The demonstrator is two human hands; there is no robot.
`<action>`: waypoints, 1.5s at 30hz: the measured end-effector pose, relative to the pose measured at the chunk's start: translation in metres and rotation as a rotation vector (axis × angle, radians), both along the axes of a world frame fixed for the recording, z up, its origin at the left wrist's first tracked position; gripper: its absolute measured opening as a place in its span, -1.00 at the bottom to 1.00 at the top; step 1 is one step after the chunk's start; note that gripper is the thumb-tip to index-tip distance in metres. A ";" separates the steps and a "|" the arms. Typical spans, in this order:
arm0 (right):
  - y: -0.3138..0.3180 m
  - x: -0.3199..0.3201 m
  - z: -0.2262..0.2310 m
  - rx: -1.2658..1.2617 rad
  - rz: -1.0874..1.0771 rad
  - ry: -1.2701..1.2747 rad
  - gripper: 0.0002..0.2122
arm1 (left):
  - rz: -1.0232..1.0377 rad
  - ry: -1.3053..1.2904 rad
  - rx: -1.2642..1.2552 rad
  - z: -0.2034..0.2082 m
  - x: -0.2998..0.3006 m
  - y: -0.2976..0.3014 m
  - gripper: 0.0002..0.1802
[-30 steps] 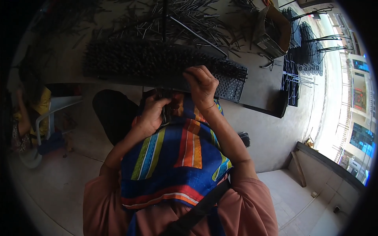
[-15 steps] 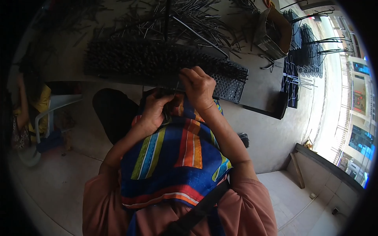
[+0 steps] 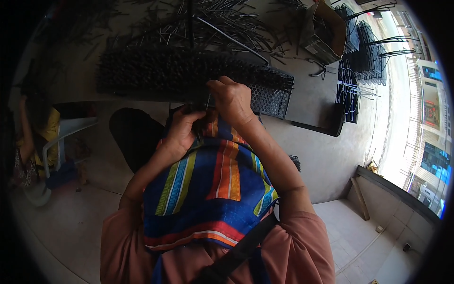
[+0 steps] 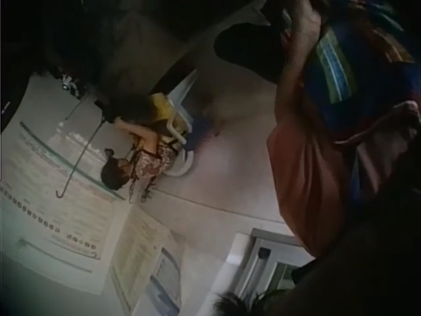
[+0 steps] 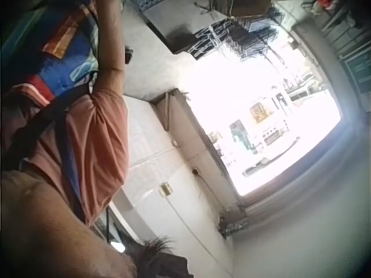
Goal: The recorder is manually inserting bundles of wire bristles into the holes of a brush base at a workbench.
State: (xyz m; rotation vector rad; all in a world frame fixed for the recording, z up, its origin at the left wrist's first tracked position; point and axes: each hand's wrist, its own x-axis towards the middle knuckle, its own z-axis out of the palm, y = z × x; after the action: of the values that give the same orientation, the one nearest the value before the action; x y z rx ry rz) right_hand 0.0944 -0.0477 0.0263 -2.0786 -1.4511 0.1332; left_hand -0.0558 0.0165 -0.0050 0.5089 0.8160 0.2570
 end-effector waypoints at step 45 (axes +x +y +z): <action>-0.021 0.006 -0.012 0.286 -0.195 0.083 -0.84 | -0.086 -0.019 -0.079 -0.004 0.000 -0.011 -0.79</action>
State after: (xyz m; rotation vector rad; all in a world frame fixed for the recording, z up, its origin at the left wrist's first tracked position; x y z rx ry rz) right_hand 0.1000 -0.0683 0.0144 -1.9407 -1.1373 -0.0622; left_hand -0.0561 0.0051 -0.0095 0.4660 0.7803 0.1494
